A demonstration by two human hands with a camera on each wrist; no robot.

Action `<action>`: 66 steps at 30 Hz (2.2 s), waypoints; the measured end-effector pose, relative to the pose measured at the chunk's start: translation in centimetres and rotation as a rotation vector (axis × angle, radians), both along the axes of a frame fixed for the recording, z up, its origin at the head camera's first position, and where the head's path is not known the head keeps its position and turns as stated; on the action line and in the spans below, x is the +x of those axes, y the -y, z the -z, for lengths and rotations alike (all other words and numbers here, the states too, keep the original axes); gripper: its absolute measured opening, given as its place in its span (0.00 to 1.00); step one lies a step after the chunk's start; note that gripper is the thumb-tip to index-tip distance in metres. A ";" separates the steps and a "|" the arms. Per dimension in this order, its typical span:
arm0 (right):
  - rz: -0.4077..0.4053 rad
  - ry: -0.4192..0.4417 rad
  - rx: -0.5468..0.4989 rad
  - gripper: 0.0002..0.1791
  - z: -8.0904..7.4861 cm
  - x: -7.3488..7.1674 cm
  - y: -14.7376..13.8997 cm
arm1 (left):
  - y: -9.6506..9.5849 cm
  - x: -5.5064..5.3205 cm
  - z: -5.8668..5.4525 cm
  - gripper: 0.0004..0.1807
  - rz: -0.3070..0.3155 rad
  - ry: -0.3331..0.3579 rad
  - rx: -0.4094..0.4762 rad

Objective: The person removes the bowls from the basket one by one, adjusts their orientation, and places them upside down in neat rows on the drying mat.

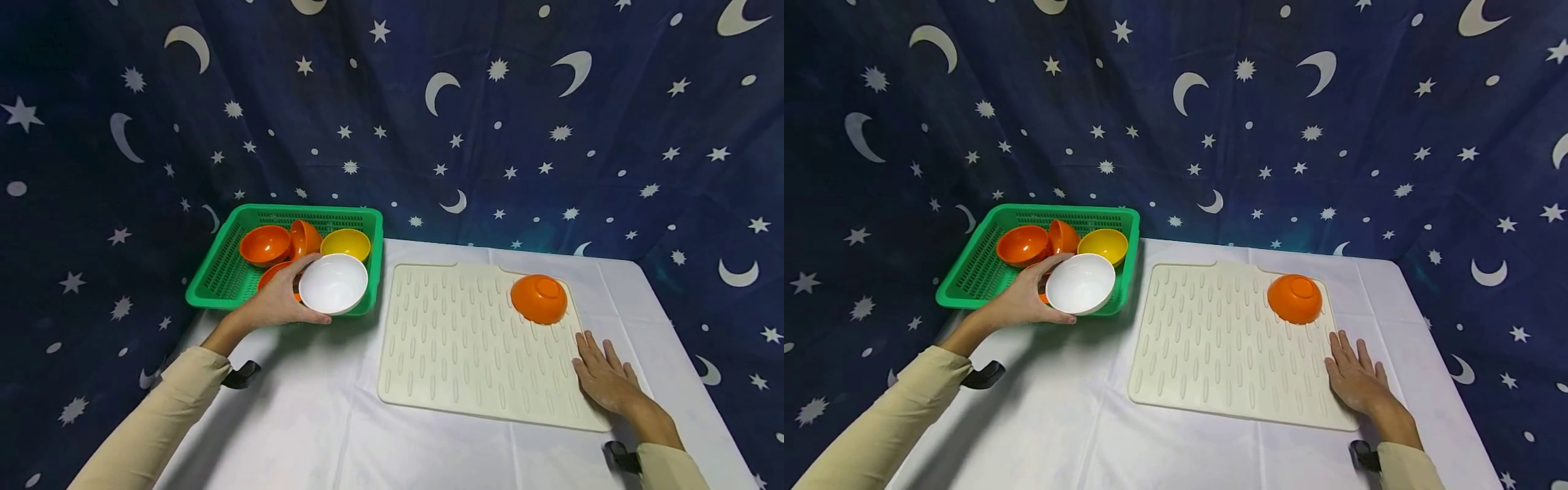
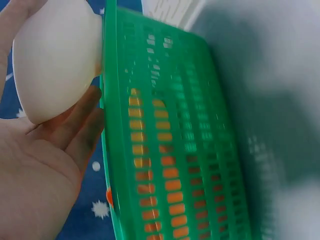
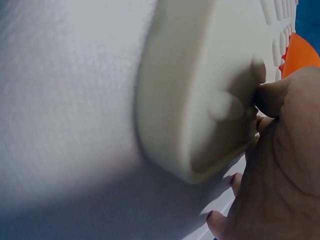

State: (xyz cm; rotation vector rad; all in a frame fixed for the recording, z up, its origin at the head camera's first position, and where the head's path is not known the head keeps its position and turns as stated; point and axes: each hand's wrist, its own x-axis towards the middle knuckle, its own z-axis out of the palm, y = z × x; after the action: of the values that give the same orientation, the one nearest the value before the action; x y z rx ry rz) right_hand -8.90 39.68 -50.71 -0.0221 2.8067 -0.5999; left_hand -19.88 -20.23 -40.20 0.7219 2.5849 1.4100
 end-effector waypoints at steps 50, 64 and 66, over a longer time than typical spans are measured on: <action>0.020 -0.008 0.014 0.38 0.0 -0.4 0.4 | -9.5 4.5 2.4 0.64 0.087 -0.031 0.075; 0.019 -0.082 0.011 0.37 -0.2 -0.1 0.2 | -12.8 6.7 5.0 0.64 0.231 0.041 0.015; 0.016 -0.096 0.014 0.37 -0.1 -0.1 0.1 | -13.4 6.9 5.6 0.64 0.249 0.055 0.013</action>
State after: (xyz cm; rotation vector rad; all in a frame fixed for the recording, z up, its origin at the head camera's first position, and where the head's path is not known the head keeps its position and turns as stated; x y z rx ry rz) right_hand -9.02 39.60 -50.57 -0.0267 2.9065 -0.5977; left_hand -13.01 -6.79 -45.83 0.9546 2.3490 1.3510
